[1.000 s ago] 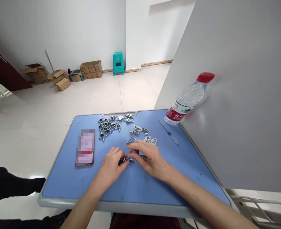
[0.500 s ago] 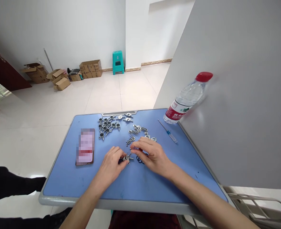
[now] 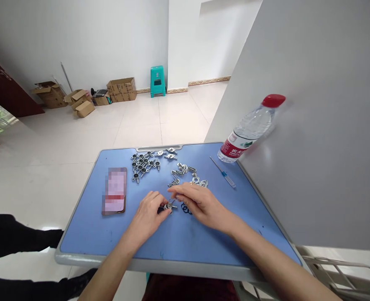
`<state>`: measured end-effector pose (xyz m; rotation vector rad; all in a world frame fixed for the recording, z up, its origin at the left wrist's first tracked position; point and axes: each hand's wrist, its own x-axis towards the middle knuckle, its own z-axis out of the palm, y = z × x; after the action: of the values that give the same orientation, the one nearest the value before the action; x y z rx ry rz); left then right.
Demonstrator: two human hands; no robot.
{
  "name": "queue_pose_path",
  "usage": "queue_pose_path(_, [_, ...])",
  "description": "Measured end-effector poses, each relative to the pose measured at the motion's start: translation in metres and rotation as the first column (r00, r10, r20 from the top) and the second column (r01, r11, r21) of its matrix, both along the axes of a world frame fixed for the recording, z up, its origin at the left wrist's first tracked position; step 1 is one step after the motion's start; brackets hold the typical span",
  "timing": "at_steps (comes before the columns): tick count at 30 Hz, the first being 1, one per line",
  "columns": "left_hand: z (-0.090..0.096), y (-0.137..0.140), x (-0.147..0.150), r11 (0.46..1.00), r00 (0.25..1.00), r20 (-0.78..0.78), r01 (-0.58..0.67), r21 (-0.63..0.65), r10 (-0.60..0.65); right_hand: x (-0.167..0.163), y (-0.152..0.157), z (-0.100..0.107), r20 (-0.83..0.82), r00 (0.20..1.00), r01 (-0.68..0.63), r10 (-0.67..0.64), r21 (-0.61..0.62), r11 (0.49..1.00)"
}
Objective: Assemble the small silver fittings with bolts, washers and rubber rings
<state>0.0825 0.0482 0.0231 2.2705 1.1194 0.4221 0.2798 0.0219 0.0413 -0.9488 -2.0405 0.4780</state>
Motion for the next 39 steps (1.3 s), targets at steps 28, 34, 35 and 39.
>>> queue_pose_path(28, [-0.009, 0.005, 0.005, 0.990, 0.999, 0.017, -0.039, 0.135, 0.037, -0.001, 0.006, -0.014, -0.010, 0.992, 0.124, -0.123, 0.065, 0.990])
queue_pose_path(34, [-0.001, 0.002, 0.001, 0.995, 0.999, 0.048, 0.011, 0.102, -0.016, -0.003, 0.008, -0.017, -0.040, 0.989, 0.145, -0.143, 0.055, 0.988])
queue_pose_path(35, [-0.001, 0.002, 0.001, 0.995, 0.998, 0.051, 0.017, 0.098, -0.022, -0.003, 0.008, -0.017, -0.043, 0.989, 0.147, -0.144, 0.058, 0.987])
queue_pose_path(39, [0.000, 0.004, -0.001, 0.996, 0.998, 0.049, 0.031, 0.079, -0.035, -0.002, 0.007, -0.012, -0.034, 0.989, 0.147, -0.145, 0.065, 0.987])
